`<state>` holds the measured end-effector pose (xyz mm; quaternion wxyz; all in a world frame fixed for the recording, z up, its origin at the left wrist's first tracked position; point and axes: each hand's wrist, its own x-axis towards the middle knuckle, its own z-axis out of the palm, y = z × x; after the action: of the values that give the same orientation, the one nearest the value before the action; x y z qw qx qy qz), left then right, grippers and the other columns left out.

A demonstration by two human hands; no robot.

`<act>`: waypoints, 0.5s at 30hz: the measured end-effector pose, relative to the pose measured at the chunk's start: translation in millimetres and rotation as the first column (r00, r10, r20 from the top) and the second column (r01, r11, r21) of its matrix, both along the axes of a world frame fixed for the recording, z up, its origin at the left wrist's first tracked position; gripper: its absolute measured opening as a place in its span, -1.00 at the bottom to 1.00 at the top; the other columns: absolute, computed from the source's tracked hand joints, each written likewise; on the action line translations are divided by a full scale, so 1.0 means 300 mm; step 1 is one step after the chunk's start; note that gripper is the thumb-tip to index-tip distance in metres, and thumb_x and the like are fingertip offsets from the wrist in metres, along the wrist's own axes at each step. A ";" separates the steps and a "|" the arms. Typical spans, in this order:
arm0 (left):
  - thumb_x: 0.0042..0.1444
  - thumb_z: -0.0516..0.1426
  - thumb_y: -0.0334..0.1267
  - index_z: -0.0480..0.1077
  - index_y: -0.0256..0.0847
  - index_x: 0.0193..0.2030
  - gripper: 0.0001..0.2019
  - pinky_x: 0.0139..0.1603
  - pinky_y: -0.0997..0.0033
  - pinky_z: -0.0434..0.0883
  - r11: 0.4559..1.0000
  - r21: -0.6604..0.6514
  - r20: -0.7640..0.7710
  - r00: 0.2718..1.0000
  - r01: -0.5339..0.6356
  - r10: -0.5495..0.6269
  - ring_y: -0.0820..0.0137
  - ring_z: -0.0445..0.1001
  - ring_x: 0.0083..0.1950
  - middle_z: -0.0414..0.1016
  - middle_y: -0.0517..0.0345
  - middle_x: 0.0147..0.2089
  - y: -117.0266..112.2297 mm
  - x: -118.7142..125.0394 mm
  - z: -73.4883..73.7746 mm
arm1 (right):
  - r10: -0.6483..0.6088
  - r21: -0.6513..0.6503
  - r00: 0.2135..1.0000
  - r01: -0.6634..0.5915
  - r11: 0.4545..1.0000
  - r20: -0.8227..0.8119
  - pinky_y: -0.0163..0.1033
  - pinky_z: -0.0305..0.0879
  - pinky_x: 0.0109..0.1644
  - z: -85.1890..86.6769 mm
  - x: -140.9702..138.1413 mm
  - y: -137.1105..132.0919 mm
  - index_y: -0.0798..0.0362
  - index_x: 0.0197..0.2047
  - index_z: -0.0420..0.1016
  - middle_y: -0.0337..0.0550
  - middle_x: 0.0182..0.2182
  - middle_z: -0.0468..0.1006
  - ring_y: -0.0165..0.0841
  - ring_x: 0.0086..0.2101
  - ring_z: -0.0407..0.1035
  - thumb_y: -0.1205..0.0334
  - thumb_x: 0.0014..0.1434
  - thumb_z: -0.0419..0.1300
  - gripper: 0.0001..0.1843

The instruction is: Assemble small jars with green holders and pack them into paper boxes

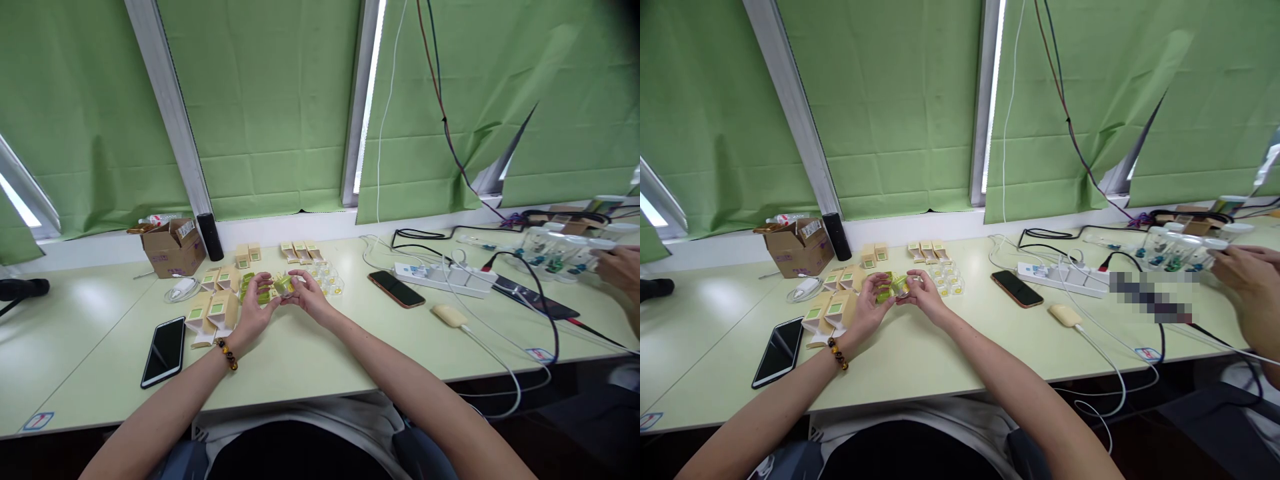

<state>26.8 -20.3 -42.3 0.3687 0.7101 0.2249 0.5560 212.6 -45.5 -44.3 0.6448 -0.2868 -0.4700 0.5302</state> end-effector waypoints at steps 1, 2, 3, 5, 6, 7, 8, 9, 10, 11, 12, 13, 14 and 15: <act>0.19 0.39 -0.21 0.33 -0.07 0.25 -0.46 0.30 0.06 0.44 1.000 0.016 -0.024 1.000 -0.012 0.012 0.15 0.47 0.26 0.42 -0.08 0.29 0.001 0.001 -0.003 | -0.002 0.000 1.000 0.002 1.000 -0.005 0.04 0.69 -0.11 0.000 -0.001 -0.001 -0.09 0.06 0.35 -0.26 -0.29 0.67 -0.22 -0.34 0.68 -0.27 0.13 0.48 -0.34; 0.18 0.38 -0.22 0.34 -0.07 0.25 -0.47 0.30 0.05 0.44 0.999 0.032 -0.048 0.999 -0.020 0.022 0.15 0.47 0.26 0.42 -0.07 0.28 0.001 0.002 -0.006 | -0.001 0.002 1.000 0.001 1.000 -0.010 0.04 0.68 -0.09 0.001 -0.001 -0.003 -0.10 0.07 0.35 -0.26 -0.29 0.67 -0.22 -0.33 0.68 -0.26 0.13 0.49 -0.35; 0.18 0.38 -0.24 0.34 -0.07 0.24 -0.47 0.29 0.04 0.44 0.999 0.046 -0.072 0.997 -0.025 0.028 0.16 0.47 0.26 0.42 -0.06 0.28 0.002 0.003 -0.008 | 0.002 0.005 1.000 -0.002 1.000 -0.012 0.04 0.68 -0.07 0.002 -0.002 -0.005 -0.10 0.08 0.35 -0.27 -0.29 0.67 -0.23 -0.32 0.68 -0.24 0.14 0.49 -0.35; 0.17 0.38 -0.27 0.34 -0.06 0.24 -0.47 0.28 0.03 0.46 0.997 0.064 -0.107 0.994 -0.031 0.038 0.16 0.47 0.25 0.42 -0.05 0.27 0.003 0.005 -0.011 | 0.018 0.019 1.000 -0.018 1.000 -0.010 0.02 0.67 -0.04 0.004 -0.005 -0.009 -0.12 0.12 0.32 -0.26 -0.25 0.67 -0.25 -0.31 0.68 -0.21 0.17 0.48 -0.36; 0.17 0.37 -0.28 0.34 -0.06 0.24 -0.47 0.28 0.03 0.46 0.997 0.071 -0.118 0.992 -0.030 0.039 0.17 0.48 0.25 0.42 -0.04 0.26 0.005 0.005 -0.012 | 0.026 0.027 1.000 -0.026 0.999 -0.005 0.00 0.66 -0.04 0.005 -0.006 -0.011 -0.13 0.14 0.31 -0.26 -0.23 0.67 -0.26 -0.31 0.69 -0.19 0.18 0.48 -0.36; 0.17 0.37 -0.29 0.34 -0.06 0.24 -0.48 0.27 0.03 0.47 0.997 0.075 -0.125 0.991 -0.031 0.040 0.17 0.48 0.23 0.42 -0.04 0.25 0.007 0.006 -0.013 | 0.031 0.036 1.000 -0.031 0.999 0.002 -0.01 0.66 -0.03 0.005 -0.008 -0.012 -0.15 0.16 0.31 -0.26 -0.21 0.67 -0.26 -0.30 0.69 -0.18 0.19 0.48 -0.36; 0.18 0.37 -0.29 0.35 -0.06 0.23 -0.49 0.26 0.03 0.48 0.996 0.077 -0.129 0.991 -0.034 0.044 0.18 0.49 0.21 0.42 -0.03 0.25 0.009 0.005 -0.014 | 0.032 0.043 0.999 -0.032 0.999 0.010 -0.02 0.66 -0.03 0.005 -0.010 -0.012 -0.16 0.16 0.31 -0.26 -0.20 0.66 -0.27 -0.29 0.68 -0.17 0.19 0.48 -0.36; 0.18 0.37 -0.28 0.36 -0.06 0.22 -0.50 0.25 0.04 0.49 0.996 0.077 -0.131 0.990 -0.039 0.049 0.19 0.50 0.19 0.42 -0.03 0.24 0.011 0.005 -0.014 | 0.030 0.048 0.999 -0.031 0.998 0.020 -0.03 0.66 -0.03 0.004 -0.012 -0.012 -0.16 0.16 0.32 -0.27 -0.20 0.65 -0.28 -0.28 0.68 -0.17 0.19 0.47 -0.37; 0.19 0.36 -0.28 0.37 -0.07 0.21 -0.52 0.25 0.04 0.49 0.996 0.076 -0.132 0.990 -0.043 0.053 0.20 0.51 0.17 0.42 -0.03 0.24 0.014 0.005 -0.014 | 0.026 0.053 0.999 -0.028 0.998 0.031 -0.04 0.66 -0.03 0.003 -0.014 -0.011 -0.17 0.16 0.34 -0.27 -0.21 0.64 -0.29 -0.27 0.68 -0.17 0.20 0.47 -0.39; 0.20 0.36 -0.27 0.38 -0.07 0.21 -0.54 0.24 0.04 0.50 0.996 0.075 -0.131 0.990 -0.046 0.056 0.21 0.52 0.15 0.42 -0.04 0.24 0.016 0.004 -0.014 | 0.023 0.057 0.999 -0.025 0.998 0.041 -0.05 0.66 -0.02 0.002 -0.015 -0.011 -0.16 0.15 0.35 -0.27 -0.21 0.63 -0.30 -0.26 0.67 -0.17 0.21 0.46 -0.41; 0.21 0.35 -0.26 0.38 -0.08 0.20 -0.56 0.24 0.04 0.50 0.996 0.074 -0.131 0.990 -0.048 0.057 0.22 0.53 0.14 0.43 -0.04 0.23 0.018 0.004 -0.015 | 0.021 0.063 0.999 -0.024 0.998 0.049 -0.05 0.66 -0.01 0.001 -0.017 -0.011 -0.16 0.14 0.37 -0.27 -0.21 0.62 -0.30 -0.25 0.67 -0.17 0.22 0.45 -0.43; 0.23 0.34 -0.25 0.39 -0.08 0.20 -0.57 0.24 0.04 0.50 0.996 0.073 -0.129 0.990 -0.045 0.054 0.22 0.53 0.14 0.44 -0.04 0.23 0.020 0.004 -0.015 | 0.023 0.070 0.998 -0.027 0.997 0.055 -0.05 0.66 0.00 0.001 -0.017 -0.011 -0.15 0.12 0.39 -0.26 -0.20 0.61 -0.31 -0.24 0.66 -0.18 0.23 0.44 -0.46; 0.24 0.33 -0.24 0.39 -0.09 0.20 -0.58 0.25 0.04 0.50 0.997 0.070 -0.126 0.991 -0.037 0.045 0.21 0.52 0.16 0.44 -0.04 0.22 0.022 0.003 -0.015 | 0.030 0.078 0.998 -0.035 0.996 0.056 -0.05 0.66 0.01 0.001 -0.017 -0.012 -0.15 0.11 0.41 -0.25 -0.18 0.61 -0.31 -0.23 0.66 -0.18 0.24 0.43 -0.48; 0.25 0.33 -0.23 0.39 -0.09 0.21 -0.59 0.26 0.04 0.50 0.998 0.065 -0.121 0.992 -0.026 0.034 0.21 0.52 0.17 0.45 -0.04 0.21 0.024 0.003 -0.016 | 0.042 0.085 0.998 -0.047 0.995 0.055 -0.04 0.65 0.03 0.001 -0.016 -0.014 -0.14 0.11 0.42 -0.24 -0.16 0.61 -0.32 -0.21 0.65 -0.17 0.25 0.43 -0.49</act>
<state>27.8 -13.2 -47.2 0.3233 0.7508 0.2400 0.5237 207.9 -49.7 -44.0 0.6318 -0.2623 -0.5157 0.5158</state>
